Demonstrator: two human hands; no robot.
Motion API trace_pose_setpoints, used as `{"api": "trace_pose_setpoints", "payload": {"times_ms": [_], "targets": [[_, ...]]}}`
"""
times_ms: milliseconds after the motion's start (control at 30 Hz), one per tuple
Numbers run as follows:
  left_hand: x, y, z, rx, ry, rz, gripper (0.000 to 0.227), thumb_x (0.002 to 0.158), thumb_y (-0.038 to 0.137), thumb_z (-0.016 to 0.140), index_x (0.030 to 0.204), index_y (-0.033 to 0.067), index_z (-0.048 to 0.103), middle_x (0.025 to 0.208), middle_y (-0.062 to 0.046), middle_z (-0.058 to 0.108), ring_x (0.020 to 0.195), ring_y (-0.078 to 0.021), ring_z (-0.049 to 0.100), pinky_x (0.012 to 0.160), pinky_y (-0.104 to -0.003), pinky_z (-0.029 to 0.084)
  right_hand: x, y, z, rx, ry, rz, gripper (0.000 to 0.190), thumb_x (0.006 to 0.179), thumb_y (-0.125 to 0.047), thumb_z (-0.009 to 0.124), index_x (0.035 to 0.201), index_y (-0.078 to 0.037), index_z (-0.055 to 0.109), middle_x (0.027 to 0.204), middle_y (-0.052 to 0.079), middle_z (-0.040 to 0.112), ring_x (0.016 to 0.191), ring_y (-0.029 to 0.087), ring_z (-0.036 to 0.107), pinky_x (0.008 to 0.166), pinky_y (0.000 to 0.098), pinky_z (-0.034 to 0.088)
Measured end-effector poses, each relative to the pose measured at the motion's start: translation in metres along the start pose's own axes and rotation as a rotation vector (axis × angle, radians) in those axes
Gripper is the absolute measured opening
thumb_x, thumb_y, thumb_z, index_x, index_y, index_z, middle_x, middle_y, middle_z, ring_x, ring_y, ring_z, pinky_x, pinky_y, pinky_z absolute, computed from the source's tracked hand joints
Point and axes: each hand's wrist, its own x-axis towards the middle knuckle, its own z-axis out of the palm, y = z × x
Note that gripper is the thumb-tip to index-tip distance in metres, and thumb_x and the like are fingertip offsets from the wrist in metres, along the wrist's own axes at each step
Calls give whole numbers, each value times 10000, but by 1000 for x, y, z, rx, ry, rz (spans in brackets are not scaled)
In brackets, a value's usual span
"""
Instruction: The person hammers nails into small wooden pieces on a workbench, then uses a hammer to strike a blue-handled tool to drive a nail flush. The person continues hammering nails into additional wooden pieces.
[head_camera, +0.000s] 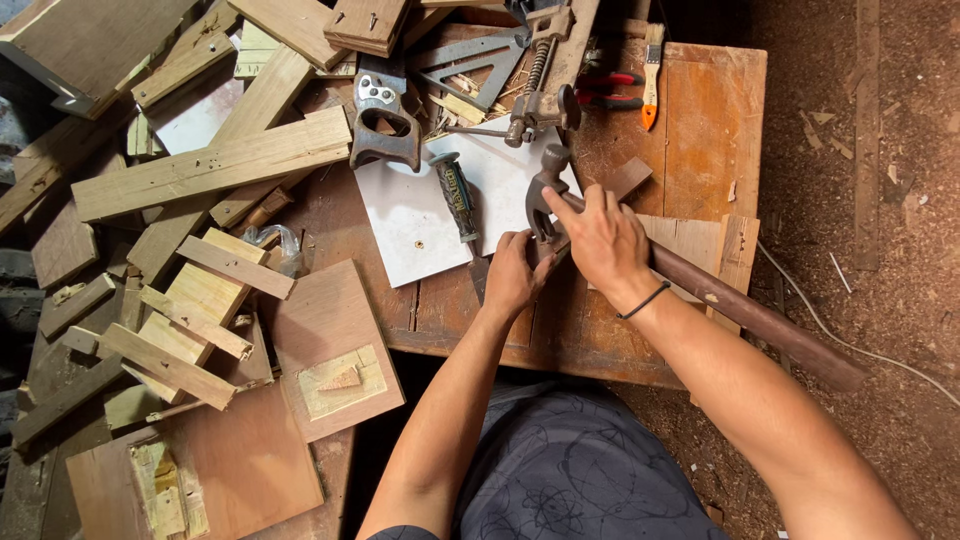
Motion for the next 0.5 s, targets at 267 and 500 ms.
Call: {"api": "trace_pose_setpoints", "payload": {"times_ms": [267, 500], "targets": [[-6, -4, 6, -24, 44, 35, 592, 834, 177, 783, 1336, -30, 548, 1177, -215, 606, 1066, -391, 620, 919, -434, 526, -10, 2, -18, -270, 69, -262, 573, 900, -90, 607, 1441, -278, 619, 895, 56, 595, 797, 198, 617, 648, 307, 488], [-7, -5, 15, 0, 68, 118, 773, 822, 188, 834, 1437, -28, 418, 1214, -234, 623, 1119, -410, 618, 944, -447, 519, 7, -4, -46, -530, -8, -427, 147, 897, -203, 619, 987, -107, 685, 795, 12, 650, 741, 167, 642, 652, 297, 475]]}}
